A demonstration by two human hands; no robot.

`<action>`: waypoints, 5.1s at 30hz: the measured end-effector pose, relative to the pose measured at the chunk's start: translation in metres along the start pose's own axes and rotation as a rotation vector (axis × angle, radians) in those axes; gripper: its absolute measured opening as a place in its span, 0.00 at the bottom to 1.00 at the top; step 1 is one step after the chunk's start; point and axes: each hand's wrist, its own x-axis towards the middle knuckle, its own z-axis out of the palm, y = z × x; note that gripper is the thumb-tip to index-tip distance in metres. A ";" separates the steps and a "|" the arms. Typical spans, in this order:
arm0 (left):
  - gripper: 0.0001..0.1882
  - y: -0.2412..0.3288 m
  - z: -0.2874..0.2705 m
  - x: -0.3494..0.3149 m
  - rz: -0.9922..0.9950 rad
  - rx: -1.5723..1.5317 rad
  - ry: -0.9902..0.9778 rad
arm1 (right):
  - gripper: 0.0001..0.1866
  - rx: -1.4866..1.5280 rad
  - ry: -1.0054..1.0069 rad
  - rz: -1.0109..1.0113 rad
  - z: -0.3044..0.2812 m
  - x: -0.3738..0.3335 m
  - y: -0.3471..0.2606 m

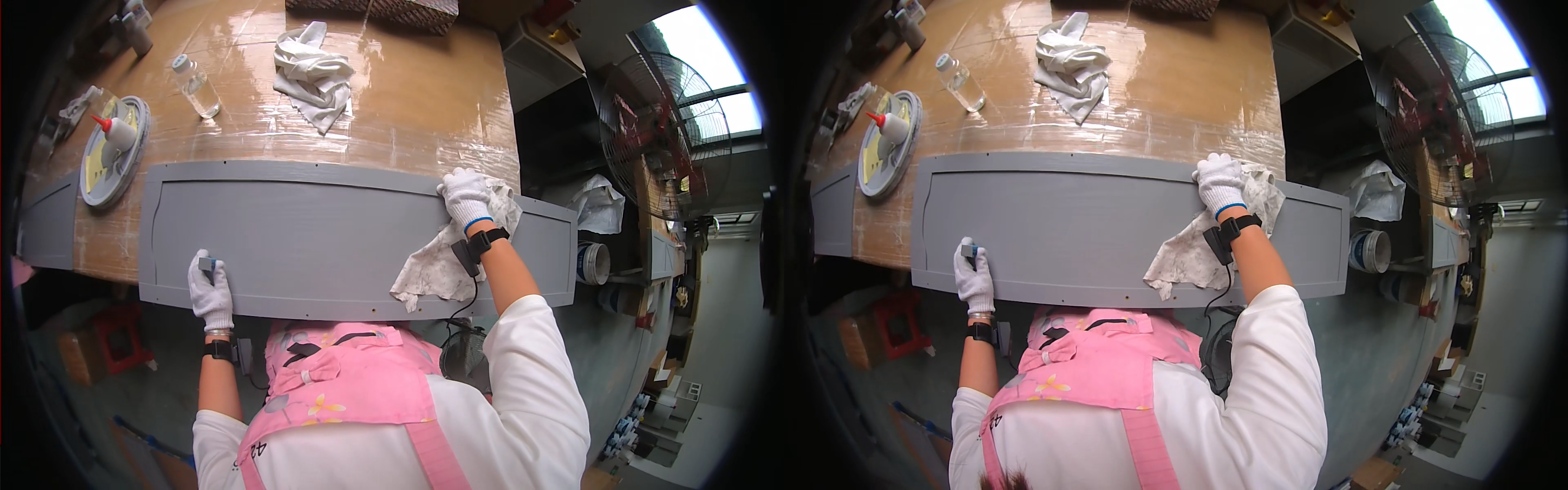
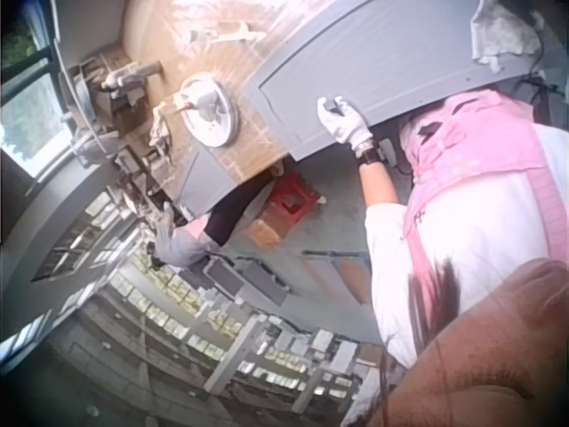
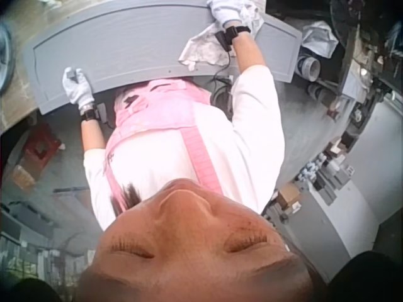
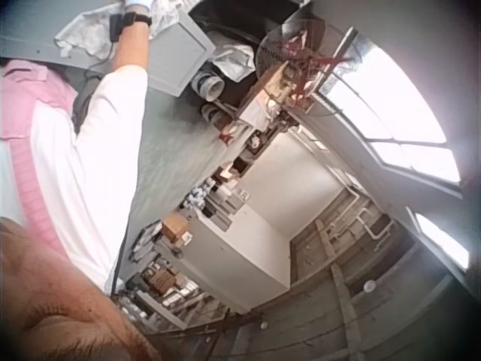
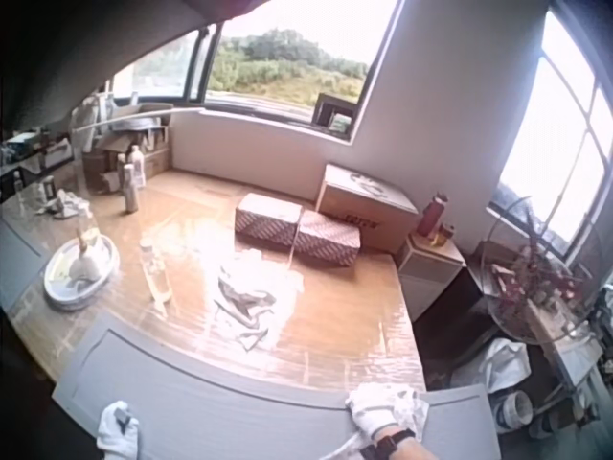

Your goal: The recorder is refurbishing a grey cabinet door by cleaning it with a cloth and applying some filler or adhesive to a joint.

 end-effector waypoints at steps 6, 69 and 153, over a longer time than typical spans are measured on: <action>0.21 0.002 -0.002 0.000 -0.006 -0.005 -0.007 | 0.11 0.027 0.053 -0.016 0.000 -0.006 -0.001; 0.21 0.011 -0.002 0.000 0.012 0.019 0.005 | 0.37 0.305 0.124 0.383 0.053 -0.048 0.024; 0.17 -0.071 -0.172 0.158 -0.270 -0.340 -0.326 | 0.20 1.179 0.174 -0.295 -0.168 0.050 -0.330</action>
